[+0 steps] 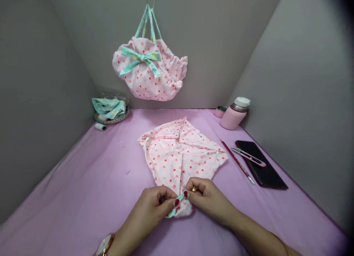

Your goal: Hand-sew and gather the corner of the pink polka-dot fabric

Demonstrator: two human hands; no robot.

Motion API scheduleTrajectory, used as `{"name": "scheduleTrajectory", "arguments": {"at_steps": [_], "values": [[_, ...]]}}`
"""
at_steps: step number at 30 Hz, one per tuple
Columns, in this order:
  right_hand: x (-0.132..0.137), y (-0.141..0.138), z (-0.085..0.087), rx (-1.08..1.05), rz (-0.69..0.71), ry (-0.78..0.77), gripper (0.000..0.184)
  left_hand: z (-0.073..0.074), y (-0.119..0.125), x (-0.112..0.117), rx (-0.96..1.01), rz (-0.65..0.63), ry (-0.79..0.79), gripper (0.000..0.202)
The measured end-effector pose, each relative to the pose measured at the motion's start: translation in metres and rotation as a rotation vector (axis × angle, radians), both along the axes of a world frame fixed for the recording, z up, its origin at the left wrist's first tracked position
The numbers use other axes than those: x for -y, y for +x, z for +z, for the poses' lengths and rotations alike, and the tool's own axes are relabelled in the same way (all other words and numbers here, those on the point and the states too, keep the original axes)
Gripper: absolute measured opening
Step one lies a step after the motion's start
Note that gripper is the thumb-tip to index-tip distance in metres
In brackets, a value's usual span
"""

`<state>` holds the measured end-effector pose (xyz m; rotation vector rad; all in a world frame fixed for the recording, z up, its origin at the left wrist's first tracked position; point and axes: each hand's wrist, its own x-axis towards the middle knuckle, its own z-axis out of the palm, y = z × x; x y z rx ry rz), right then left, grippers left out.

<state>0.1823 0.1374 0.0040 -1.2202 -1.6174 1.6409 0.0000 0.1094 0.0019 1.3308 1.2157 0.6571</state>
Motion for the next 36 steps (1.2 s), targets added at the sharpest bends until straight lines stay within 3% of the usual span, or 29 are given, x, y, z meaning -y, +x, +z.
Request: {"name": "scheduleTrajectory", "arguments": {"at_steps": [10,14,20,29,36], "values": [[0.003,0.003,0.000,-0.046,0.061,0.017,0.016,-0.001,0.002,0.000,0.085,0.041,-0.037,0.025],[0.002,0.004,0.001,-0.035,0.024,0.027,0.016,0.005,0.003,-0.002,0.171,0.039,-0.098,0.025],[0.000,0.006,0.005,-0.179,0.025,-0.066,0.015,0.012,0.002,-0.004,0.268,0.076,-0.181,0.022],[0.003,0.001,0.001,0.014,0.113,0.048,0.011,0.002,0.002,0.000,0.267,0.021,-0.119,0.019],[0.004,0.001,0.002,0.018,0.116,0.046,0.008,0.008,0.005,0.001,0.217,0.033,-0.128,0.020]]}}
